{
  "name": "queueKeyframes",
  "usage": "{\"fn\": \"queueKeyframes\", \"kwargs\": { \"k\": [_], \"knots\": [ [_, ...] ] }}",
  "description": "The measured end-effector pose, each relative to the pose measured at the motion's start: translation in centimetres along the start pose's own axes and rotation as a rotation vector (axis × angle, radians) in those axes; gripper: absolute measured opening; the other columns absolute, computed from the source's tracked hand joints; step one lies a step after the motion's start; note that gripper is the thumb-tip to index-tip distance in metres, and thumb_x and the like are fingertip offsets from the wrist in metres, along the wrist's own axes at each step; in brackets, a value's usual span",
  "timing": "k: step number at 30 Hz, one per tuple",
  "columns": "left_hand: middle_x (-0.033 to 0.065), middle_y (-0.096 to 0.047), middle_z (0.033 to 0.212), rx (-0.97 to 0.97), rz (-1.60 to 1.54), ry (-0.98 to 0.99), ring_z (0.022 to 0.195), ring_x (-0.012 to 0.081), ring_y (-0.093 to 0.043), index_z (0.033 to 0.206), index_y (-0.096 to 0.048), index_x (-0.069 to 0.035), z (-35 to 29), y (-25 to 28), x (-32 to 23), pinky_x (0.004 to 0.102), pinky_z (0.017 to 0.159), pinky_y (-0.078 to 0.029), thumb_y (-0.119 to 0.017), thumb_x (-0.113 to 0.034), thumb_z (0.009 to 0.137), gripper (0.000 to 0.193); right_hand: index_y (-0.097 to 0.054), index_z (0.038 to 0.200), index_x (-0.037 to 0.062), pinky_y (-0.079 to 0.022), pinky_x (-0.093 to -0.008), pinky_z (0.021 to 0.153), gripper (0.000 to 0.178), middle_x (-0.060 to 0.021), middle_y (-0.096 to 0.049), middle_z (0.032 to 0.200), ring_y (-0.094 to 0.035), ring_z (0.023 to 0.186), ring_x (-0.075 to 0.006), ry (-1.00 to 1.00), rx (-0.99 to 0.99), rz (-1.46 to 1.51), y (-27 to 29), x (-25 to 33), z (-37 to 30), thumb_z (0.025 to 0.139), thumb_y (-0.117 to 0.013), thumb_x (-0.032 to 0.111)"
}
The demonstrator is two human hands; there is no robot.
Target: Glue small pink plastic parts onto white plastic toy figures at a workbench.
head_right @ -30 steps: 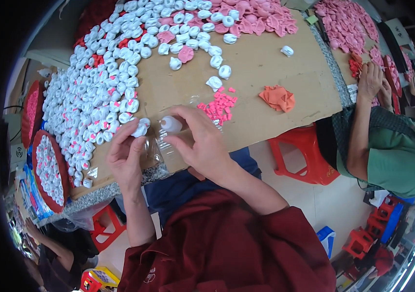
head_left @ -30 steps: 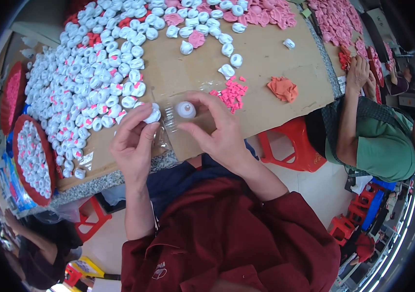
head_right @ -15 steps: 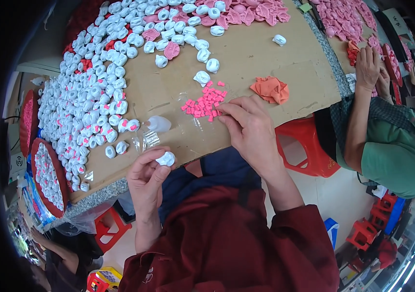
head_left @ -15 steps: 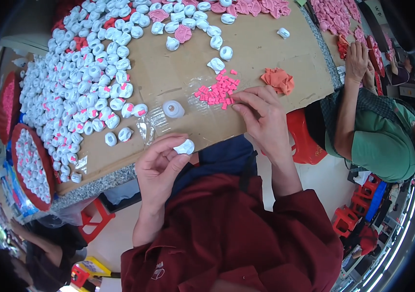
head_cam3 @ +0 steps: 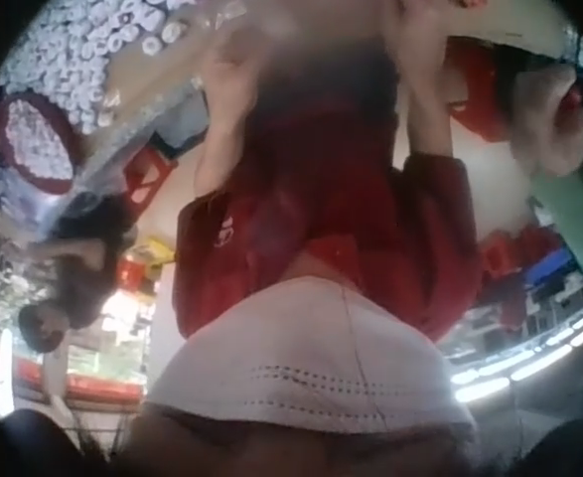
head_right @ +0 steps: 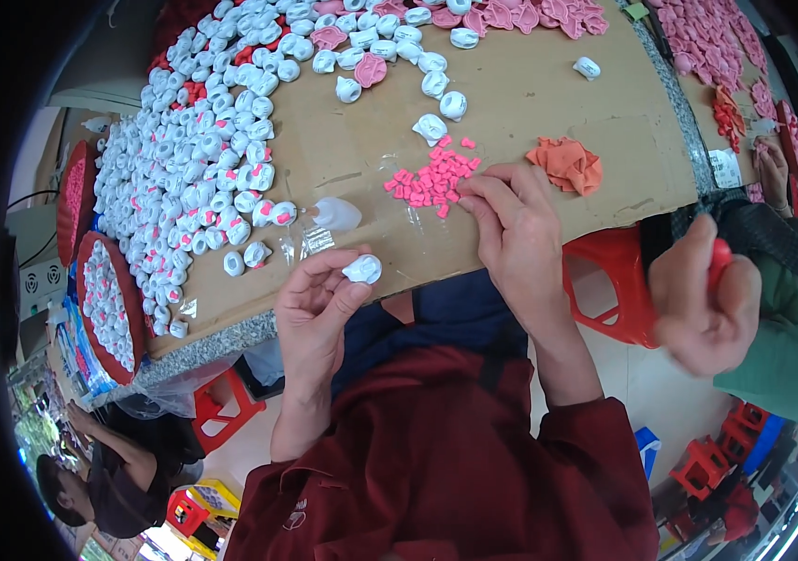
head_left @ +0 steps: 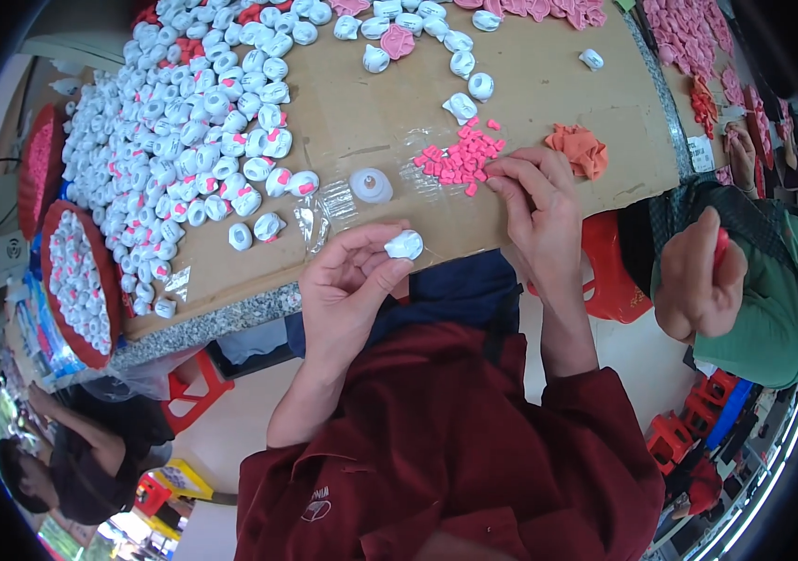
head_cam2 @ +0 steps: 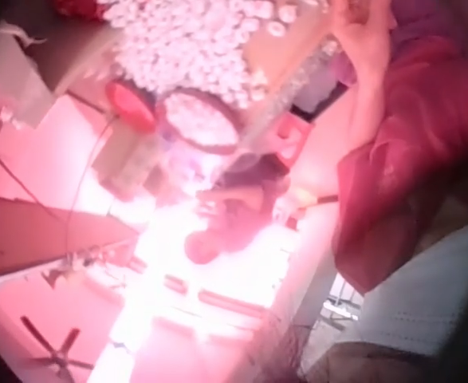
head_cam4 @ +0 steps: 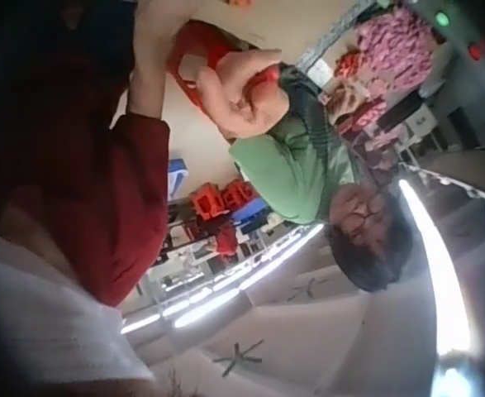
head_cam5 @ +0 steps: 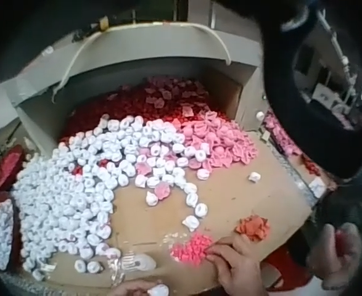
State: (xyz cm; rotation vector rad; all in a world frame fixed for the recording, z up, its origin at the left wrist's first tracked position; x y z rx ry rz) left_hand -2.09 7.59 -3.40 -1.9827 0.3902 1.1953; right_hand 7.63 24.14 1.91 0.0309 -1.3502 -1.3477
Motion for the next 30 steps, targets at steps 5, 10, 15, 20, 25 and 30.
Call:
{"fn": "queueKeyframes", "kwargs": {
  "k": [5, 10, 15, 20, 25, 30],
  "knots": [
    [0.0106, -0.056, 0.104, 0.006, 0.02, -0.03, 0.083, 0.0122, -0.056, 0.103, -0.055, 0.003, 0.1, -0.2, -0.1, 0.0212, 0.067, -0.045, -0.057, 0.009, 0.077, 0.027, -0.057, 0.08, -0.0023, -0.043, -0.0246, 0.066, 0.006, -0.0074, -0.056, 0.079, -0.053, 0.074, -0.014, -0.135, 0.127, 0.429, -0.5, 1.9, -1.6, 0.075, -0.056, -0.006],
    [0.0073, -0.054, 0.104, 0.023, 0.066, -0.07, 0.075, 0.0076, -0.056, 0.104, -0.057, 0.002, 0.1, -0.6, -0.3, 0.0172, 0.054, -0.042, -0.055, 0.009, 0.079, 0.026, -0.051, 0.09, -0.0009, -0.045, -0.0207, 0.066, 0.015, -0.0052, -0.058, 0.079, -0.058, 0.074, -0.0105, -0.252, 0.285, 0.674, -2.9, 3.6, -2.7, 0.077, -0.057, -0.004],
    [0.0061, -0.055, 0.103, 0.094, 0.187, -0.071, 0.076, 0.0069, -0.055, 0.102, -0.06, 0.0, 0.1, -0.9, -0.4, 0.0163, 0.054, -0.041, -0.056, 0.007, 0.078, 0.025, -0.055, 0.086, -0.0004, -0.043, -0.0211, 0.06, 0.014, -0.0038, -0.06, 0.072, -0.055, 0.069, -0.0088, -0.327, 0.349, 0.604, -3.5, 3.3, -2.7, 0.074, -0.062, -0.001],
    [0.0112, -0.055, 0.103, 0.07, 0.263, -0.16, 0.093, 0.0161, -0.055, 0.101, -0.059, 0.003, -0.2, -1.1, -1.3, 0.0246, 0.078, -0.047, -0.057, 0.008, 0.077, 0.024, -0.06, 0.076, -0.0007, -0.041, -0.0242, 0.06, 0.007, -0.0054, -0.06, 0.07, -0.053, 0.066, -0.0122, -0.104, 0.255, 0.524, -3.0, 4.4, -1.9, 0.07, -0.065, -0.001],
    [0.0119, -0.056, 0.101, 0.016, 0.397, -0.232, 0.09, 0.0154, -0.056, 0.096, -0.062, 0.002, -0.6, -0.6, -2.4, 0.0238, 0.074, -0.048, -0.058, 0.008, 0.076, 0.021, -0.061, 0.074, -0.0002, -0.041, -0.0256, 0.062, 0.008, -0.0064, -0.059, 0.07, -0.053, 0.067, -0.0157, -0.04, 0.166, 0.469, -3.1, 5.1, -2.2, 0.067, -0.066, -0.001],
    [0.0112, -0.059, 0.099, -0.051, 0.648, -0.415, 0.083, 0.0163, -0.057, 0.092, -0.064, 0.0, -0.8, 0.7, -5.6, 0.0249, 0.071, -0.047, -0.061, 0.006, 0.074, 0.019, -0.061, 0.076, -0.0002, -0.041, -0.0267, 0.063, 0.012, -0.0066, -0.059, 0.071, -0.053, 0.069, -0.0169, -0.037, 0.104, 0.476, -3.4, 5.6, -2.0, 0.066, -0.067, -0.001]
  ]
}}
Point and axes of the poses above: each hand's wrist, its own z-axis towards the middle knuckle, its own y-axis out of the back of the hand, x = y × z, the point moved 9 cm from there along z, towards the middle knuckle
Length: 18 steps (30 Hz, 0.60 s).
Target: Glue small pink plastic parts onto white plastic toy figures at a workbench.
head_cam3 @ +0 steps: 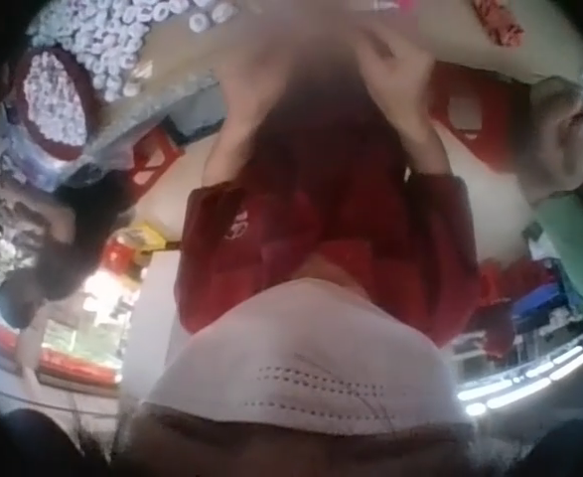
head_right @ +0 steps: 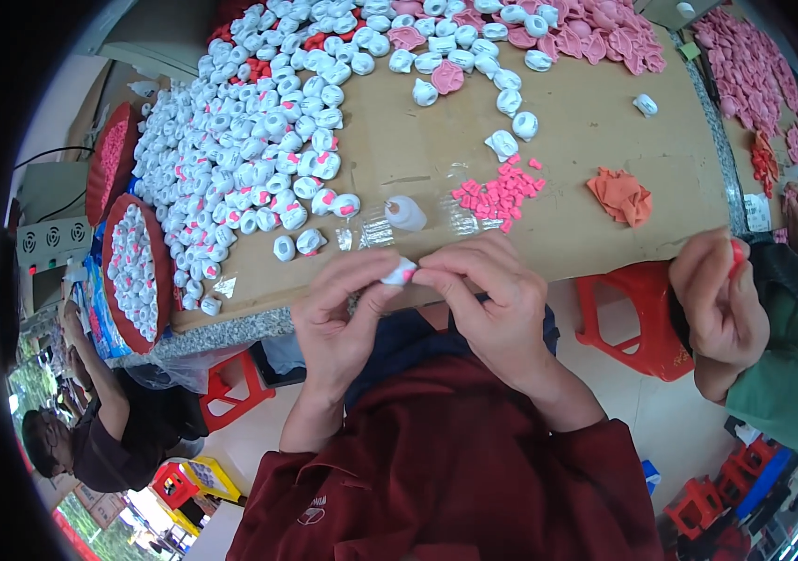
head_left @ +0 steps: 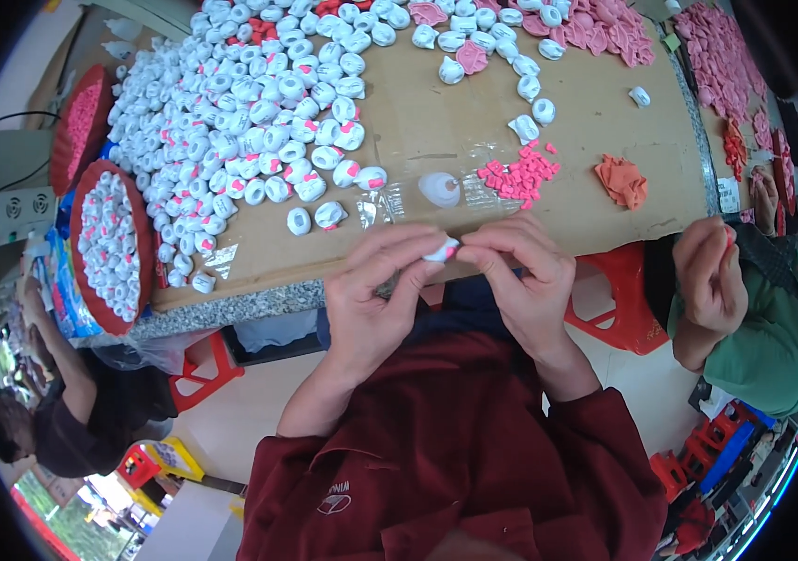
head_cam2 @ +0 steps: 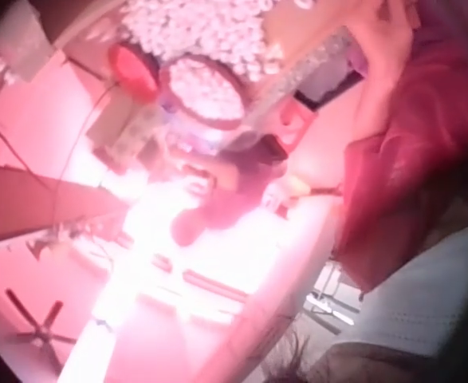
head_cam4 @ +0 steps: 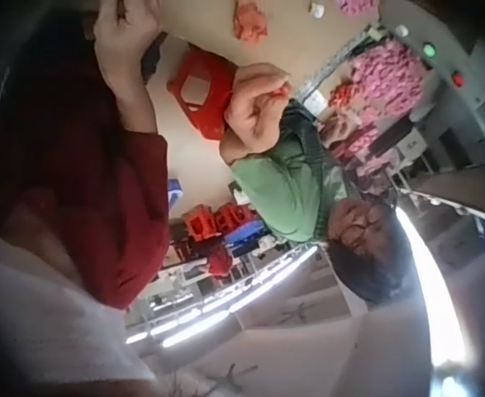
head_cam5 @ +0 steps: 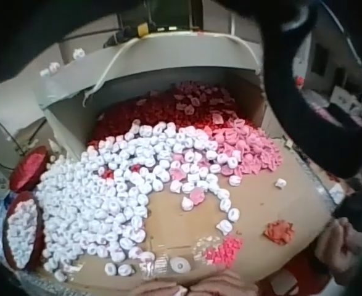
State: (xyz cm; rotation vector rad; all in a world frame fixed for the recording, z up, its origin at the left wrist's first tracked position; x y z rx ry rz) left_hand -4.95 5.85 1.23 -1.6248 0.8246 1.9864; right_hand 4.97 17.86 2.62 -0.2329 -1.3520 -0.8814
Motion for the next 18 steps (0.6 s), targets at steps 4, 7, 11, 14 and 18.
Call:
{"fn": "queueKeyframes", "kwargs": {
  "k": [4, 7, 11, 14, 18],
  "knots": [
    [0.0101, -0.061, 0.09, -0.358, 0.404, -0.135, 0.087, 0.0225, -0.056, 0.088, -0.065, -0.003, 3.0, 5.1, -1.9, 0.03, 0.076, -0.045, -0.064, 0.003, 0.069, 0.02, -0.06, 0.086, 0.0009, -0.041, -0.0285, 0.067, 0.025, -0.0078, -0.06, 0.082, -0.053, 0.077, -0.0196, 0.034, -0.19, -0.167, 0.5, 1.0, 1.6, 0.064, -0.07, 0.002],
    [0.0103, -0.062, 0.092, -0.338, 0.774, -0.37, 0.089, 0.021, -0.055, 0.09, -0.064, -0.004, 6.2, 4.6, -3.4, 0.0307, 0.079, -0.042, -0.064, 0.0, 0.07, 0.02, -0.059, 0.092, 0.0019, -0.041, -0.0305, 0.068, 0.032, -0.0086, -0.059, 0.09, -0.051, 0.081, -0.0221, 0.218, -0.077, -0.323, -1.6, 1.2, 2.8, 0.063, -0.071, 0.003],
    [0.01, -0.061, 0.09, -0.211, 0.733, -0.423, 0.086, 0.024, -0.053, 0.09, -0.064, -0.004, 10.9, 1.1, -3.2, 0.033, 0.077, -0.042, -0.063, -0.005, 0.071, 0.019, -0.058, 0.093, 0.0016, -0.042, -0.0313, 0.074, 0.029, -0.0097, -0.058, 0.093, -0.053, 0.082, -0.0243, 0.193, -0.098, -0.283, -0.7, 2.3, 3.0, 0.066, -0.067, 0.0],
    [0.0098, -0.061, 0.088, -0.034, 0.696, -0.419, 0.084, 0.0248, -0.053, 0.089, -0.064, -0.004, 13.6, -3.2, -2.5, 0.0346, 0.074, -0.042, -0.063, -0.008, 0.07, 0.019, -0.055, 0.097, 0.0001, -0.041, -0.0306, 0.081, 0.028, -0.0112, -0.058, 0.096, -0.054, 0.09, -0.0225, 0.123, -0.137, -0.122, 1.3, 1.5, 2.8, 0.07, -0.063, -0.002],
    [0.0126, -0.06, 0.082, -0.003, 0.902, -0.508, 0.082, 0.0274, -0.052, 0.088, -0.063, -0.002, 13.5, -4.4, -2.4, 0.0371, 0.07, -0.04, -0.062, -0.004, 0.067, 0.022, -0.049, 0.102, -0.0039, -0.041, -0.0301, 0.084, 0.028, -0.0133, -0.057, 0.1, -0.054, 0.095, -0.0174, 0.058, -0.171, -0.078, 3.9, -0.5, 1.5, 0.075, -0.056, -0.004]
  ]
}}
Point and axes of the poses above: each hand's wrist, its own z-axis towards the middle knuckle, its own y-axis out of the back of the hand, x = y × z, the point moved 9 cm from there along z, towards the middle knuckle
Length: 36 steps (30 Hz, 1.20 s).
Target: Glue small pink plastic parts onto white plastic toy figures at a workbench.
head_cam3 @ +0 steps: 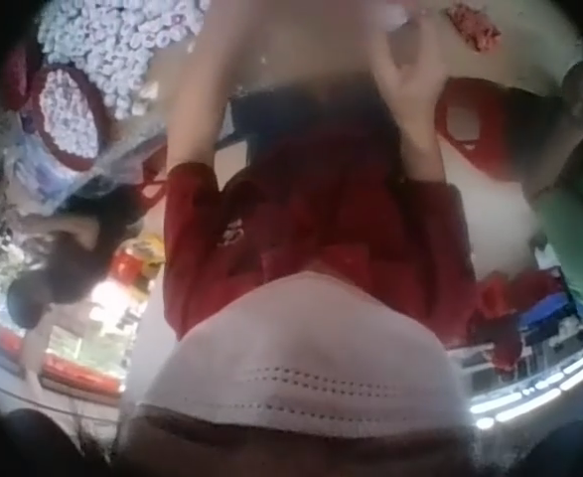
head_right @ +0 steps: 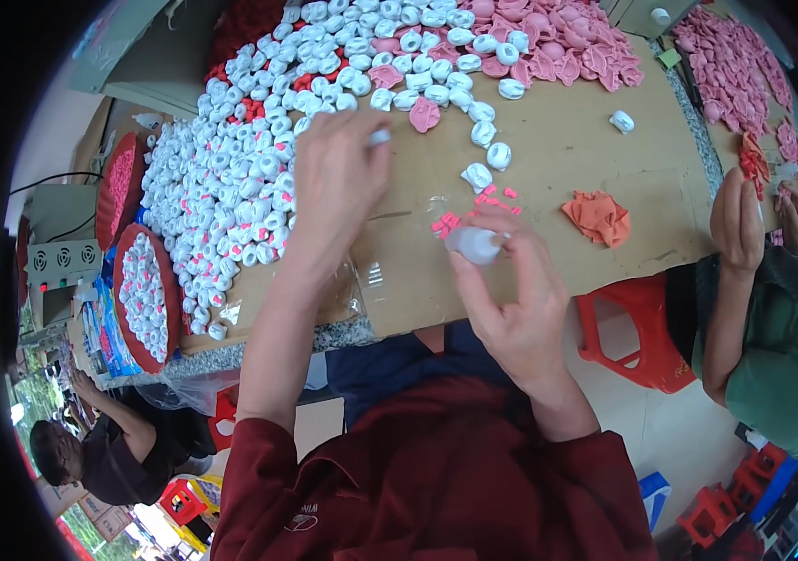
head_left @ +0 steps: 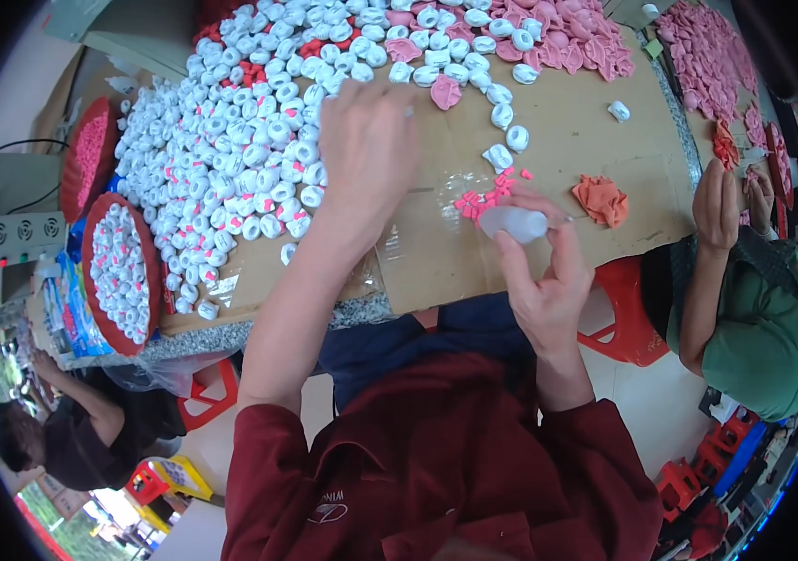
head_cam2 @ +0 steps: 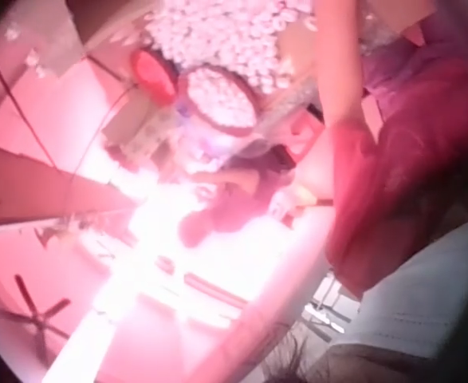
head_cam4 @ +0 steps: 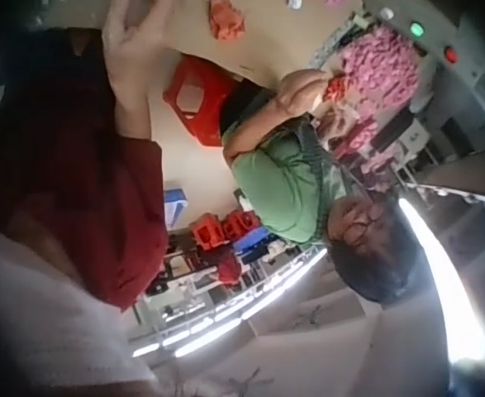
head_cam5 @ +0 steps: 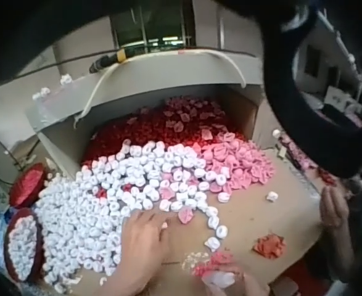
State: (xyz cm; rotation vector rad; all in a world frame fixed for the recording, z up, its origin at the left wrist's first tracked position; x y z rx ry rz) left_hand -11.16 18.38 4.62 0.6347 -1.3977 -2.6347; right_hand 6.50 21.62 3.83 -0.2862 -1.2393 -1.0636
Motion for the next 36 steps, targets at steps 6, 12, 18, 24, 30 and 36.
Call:
{"fn": "queueKeyframes", "kwargs": {
  "k": [6, 12, 18, 24, 30, 36],
  "knots": [
    [0.0163, -0.059, 0.084, 0.001, -0.027, 0.019, 0.081, 0.0308, -0.053, 0.092, -0.062, 0.0, 2.9, -1.0, 2.4, 0.0386, 0.073, -0.044, -0.06, -0.002, 0.067, 0.025, -0.048, 0.105, -0.0034, -0.045, -0.0265, 0.072, 0.032, -0.0116, -0.058, 0.092, -0.058, 0.082, -0.017, -0.178, -0.033, 0.179, 1.6, -3.0, -1.1, 0.077, -0.061, 0.004],
    [0.0105, -0.06, 0.089, 0.135, -0.111, 0.046, 0.079, 0.0223, -0.058, 0.094, -0.062, -0.001, 3.2, -1.3, 2.0, 0.0286, 0.072, -0.046, -0.06, -0.001, 0.073, 0.021, -0.048, 0.109, -0.0031, -0.044, -0.024, 0.072, 0.035, -0.0105, -0.059, 0.095, -0.056, 0.085, -0.0127, -0.222, -0.118, 0.418, 2.3, -2.7, -1.1, 0.078, -0.061, 0.007],
    [0.0073, -0.062, 0.086, 0.101, -1.357, 0.743, 0.08, 0.0113, -0.059, 0.096, -0.057, 0.001, -7.5, 0.0, 1.0, 0.022, 0.072, -0.049, -0.064, 0.005, 0.071, 0.026, -0.048, 0.107, -0.0042, -0.043, -0.0235, 0.072, 0.037, -0.0105, -0.055, 0.097, -0.057, 0.08, -0.0146, -0.216, 0.064, 0.304, 2.2, -1.8, -1.7, 0.08, -0.06, 0.017],
    [0.0115, -0.062, 0.092, 0.037, -1.642, 0.901, 0.083, 0.0154, -0.061, 0.107, -0.054, 0.003, -13.3, -0.6, 0.2, 0.0258, 0.076, -0.05, -0.06, 0.008, 0.074, 0.033, -0.058, 0.098, -0.0038, -0.037, -0.0191, 0.056, 0.033, -0.0039, -0.055, 0.073, -0.048, 0.063, -0.0078, -0.108, 0.183, 0.329, 0.4, -0.3, -1.6, 0.069, -0.07, 0.009],
    [0.0129, -0.062, 0.094, -0.046, -1.684, 0.919, 0.086, 0.0178, -0.061, 0.105, -0.054, 0.004, -14.6, -0.5, 1.1, 0.0281, 0.08, -0.049, -0.058, 0.008, 0.076, 0.029, -0.062, 0.094, -0.0043, -0.034, -0.0192, 0.053, 0.032, -0.0035, -0.054, 0.068, -0.047, 0.061, -0.008, -0.228, 0.175, 0.352, -0.7, -0.5, -2.1, 0.067, -0.072, 0.008],
    [0.0134, -0.062, 0.094, -0.036, -1.709, 0.92, 0.088, 0.0183, -0.061, 0.105, -0.053, 0.004, -14.5, -0.4, 0.8, 0.0278, 0.08, -0.049, -0.058, 0.008, 0.076, 0.03, -0.06, 0.094, -0.0078, -0.032, -0.0191, 0.052, 0.041, -0.0039, -0.051, 0.067, -0.045, 0.06, -0.0082, -0.271, 0.189, 0.262, -1.2, -0.8, -2.2, 0.073, -0.067, 0.026]
  ]
}}
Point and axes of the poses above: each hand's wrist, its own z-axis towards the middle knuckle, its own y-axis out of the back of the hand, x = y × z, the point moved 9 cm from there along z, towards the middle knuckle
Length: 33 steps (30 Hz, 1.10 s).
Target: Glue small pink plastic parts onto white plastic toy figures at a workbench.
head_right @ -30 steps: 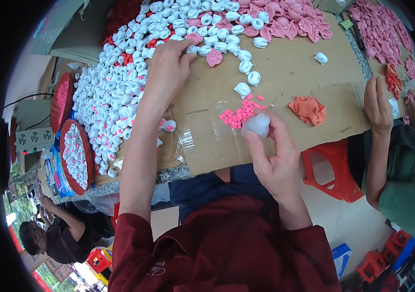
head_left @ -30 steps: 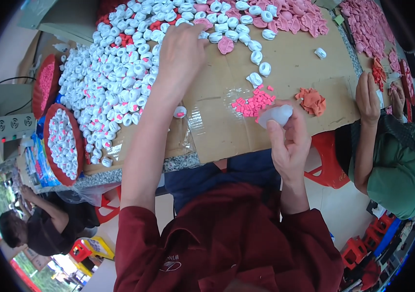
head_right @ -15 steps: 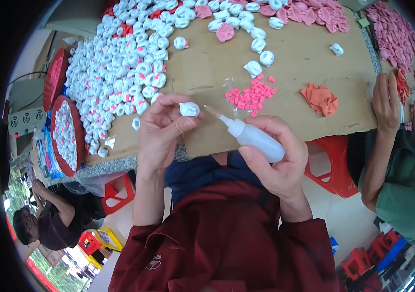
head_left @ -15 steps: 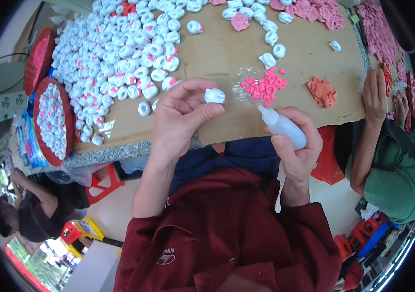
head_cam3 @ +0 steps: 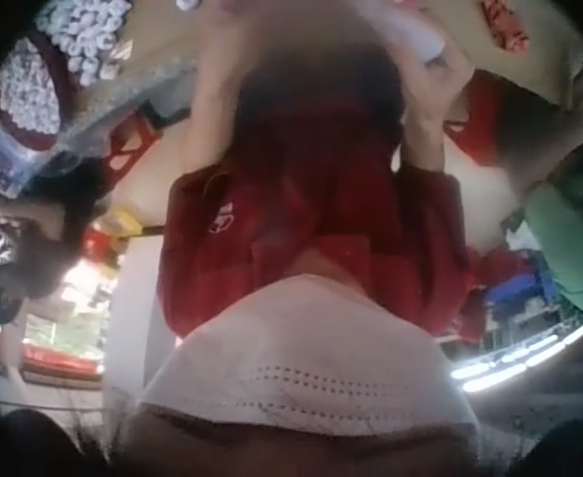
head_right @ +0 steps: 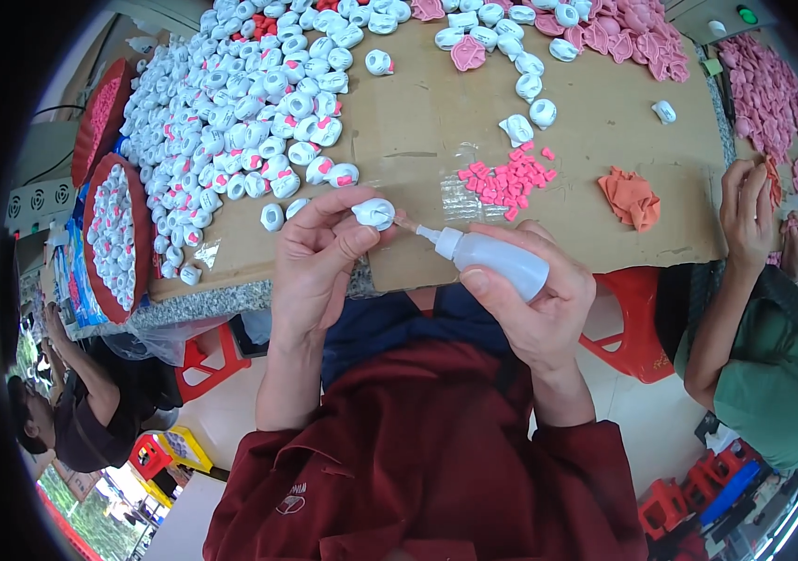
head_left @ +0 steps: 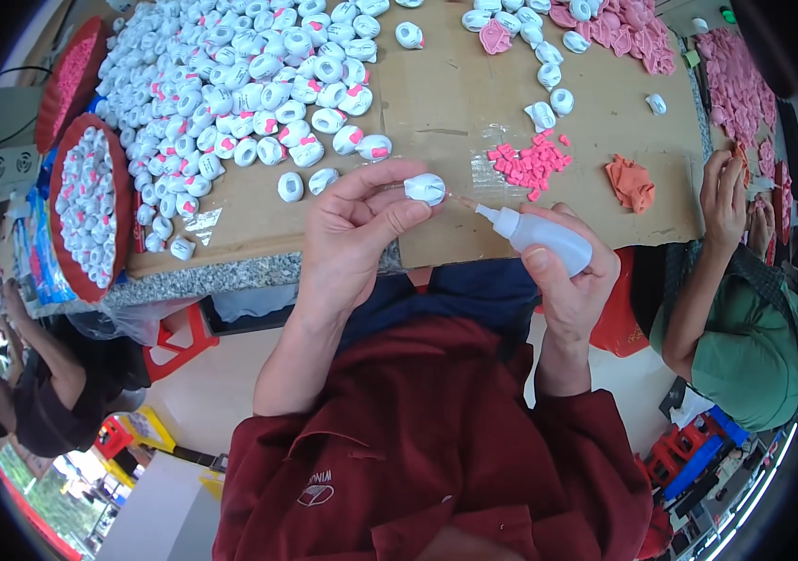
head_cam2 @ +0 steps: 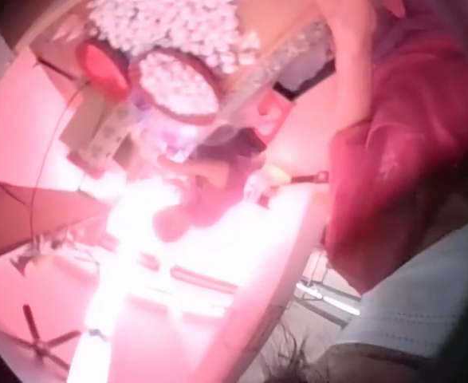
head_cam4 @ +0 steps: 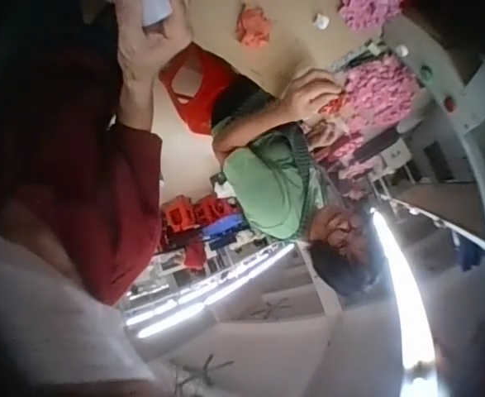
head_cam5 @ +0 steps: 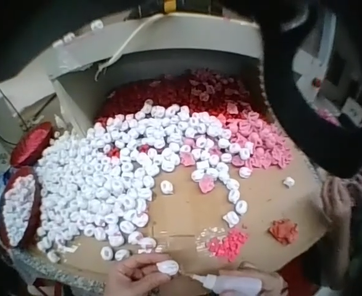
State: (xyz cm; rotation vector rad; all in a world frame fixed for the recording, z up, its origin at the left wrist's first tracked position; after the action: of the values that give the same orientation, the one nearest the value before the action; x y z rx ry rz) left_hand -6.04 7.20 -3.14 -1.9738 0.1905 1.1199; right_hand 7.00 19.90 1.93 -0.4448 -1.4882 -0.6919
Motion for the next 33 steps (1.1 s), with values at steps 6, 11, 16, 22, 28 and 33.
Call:
{"fn": "queueKeyframes", "kwargs": {
  "k": [6, 11, 16, 22, 28, 33],
  "knots": [
    [0.0138, -0.062, 0.095, 0.003, -0.004, -0.003, 0.089, 0.0184, -0.06, 0.105, -0.053, 0.004, 0.09, -0.07, -0.07, 0.0281, 0.08, -0.049, -0.058, 0.008, 0.076, 0.029, -0.062, 0.095, -0.0043, -0.036, -0.0194, 0.056, 0.031, -0.0047, -0.056, 0.071, -0.048, 0.065, -0.0088, 0.018, 0.041, 0.084, -0.16, 0.18, 0.07, 0.068, -0.071, 0.008],
    [0.0137, -0.061, 0.095, -0.016, -0.019, -0.016, 0.089, 0.0182, -0.06, 0.104, -0.053, 0.004, 0.07, 0.36, -0.14, 0.0281, 0.081, -0.049, -0.058, 0.007, 0.076, 0.028, -0.061, 0.092, -0.0075, -0.033, -0.0196, 0.054, 0.036, -0.0046, -0.053, 0.067, -0.046, 0.06, -0.0092, 0.022, -0.008, 0.006, 0.1, 0.15, 0.09, 0.072, -0.066, 0.022],
    [0.012, -0.058, 0.1, 0.005, 0.029, -0.008, 0.094, 0.0241, -0.058, 0.106, -0.052, 0.002, -0.06, 0.4, -0.04, 0.0307, 0.081, -0.049, -0.059, 0.003, 0.077, 0.029, -0.061, 0.092, -0.0073, -0.033, -0.0197, 0.054, 0.036, -0.0051, -0.054, 0.067, -0.047, 0.061, -0.0092, 0.02, 0.011, 0.014, -0.27, 0.35, 0.19, 0.073, -0.066, 0.022],
    [0.0122, -0.059, 0.097, 0.02, 0.02, -0.003, 0.089, 0.0229, -0.06, 0.106, -0.053, 0.001, -0.22, 0.45, -0.02, 0.0295, 0.077, -0.05, -0.06, 0.001, 0.077, 0.029, -0.061, 0.094, -0.0057, -0.035, -0.0194, 0.054, 0.031, -0.0055, -0.056, 0.069, -0.048, 0.062, -0.0092, 0.043, 0.023, 0.033, -0.35, 0.28, 0.32, 0.071, -0.068, 0.015],
    [0.0135, -0.062, 0.09, -0.018, -0.024, 0.034, 0.084, 0.0172, -0.062, 0.102, -0.054, 0.003, -0.35, 0.57, -0.09, 0.026, 0.075, -0.049, -0.061, 0.006, 0.075, 0.028, -0.061, 0.094, -0.0065, -0.033, -0.0174, 0.051, 0.034, -0.0047, -0.056, 0.067, -0.047, 0.058, -0.0071, 0.014, 0.01, 0.002, -0.19, 0.39, 0.3, 0.073, -0.066, 0.02],
    [0.0134, -0.062, 0.091, -0.026, -0.025, 0.036, 0.085, 0.0169, -0.061, 0.101, -0.054, 0.004, -0.68, 0.74, -0.12, 0.0253, 0.075, -0.049, -0.061, 0.006, 0.075, 0.027, -0.058, 0.1, -0.0056, -0.039, -0.0171, 0.056, 0.035, -0.0056, -0.059, 0.079, -0.052, 0.066, -0.0069, -0.027, 0.0, 0.049, 0.1, 0.41, 0.34, 0.072, -0.068, 0.014]
  ]
}}
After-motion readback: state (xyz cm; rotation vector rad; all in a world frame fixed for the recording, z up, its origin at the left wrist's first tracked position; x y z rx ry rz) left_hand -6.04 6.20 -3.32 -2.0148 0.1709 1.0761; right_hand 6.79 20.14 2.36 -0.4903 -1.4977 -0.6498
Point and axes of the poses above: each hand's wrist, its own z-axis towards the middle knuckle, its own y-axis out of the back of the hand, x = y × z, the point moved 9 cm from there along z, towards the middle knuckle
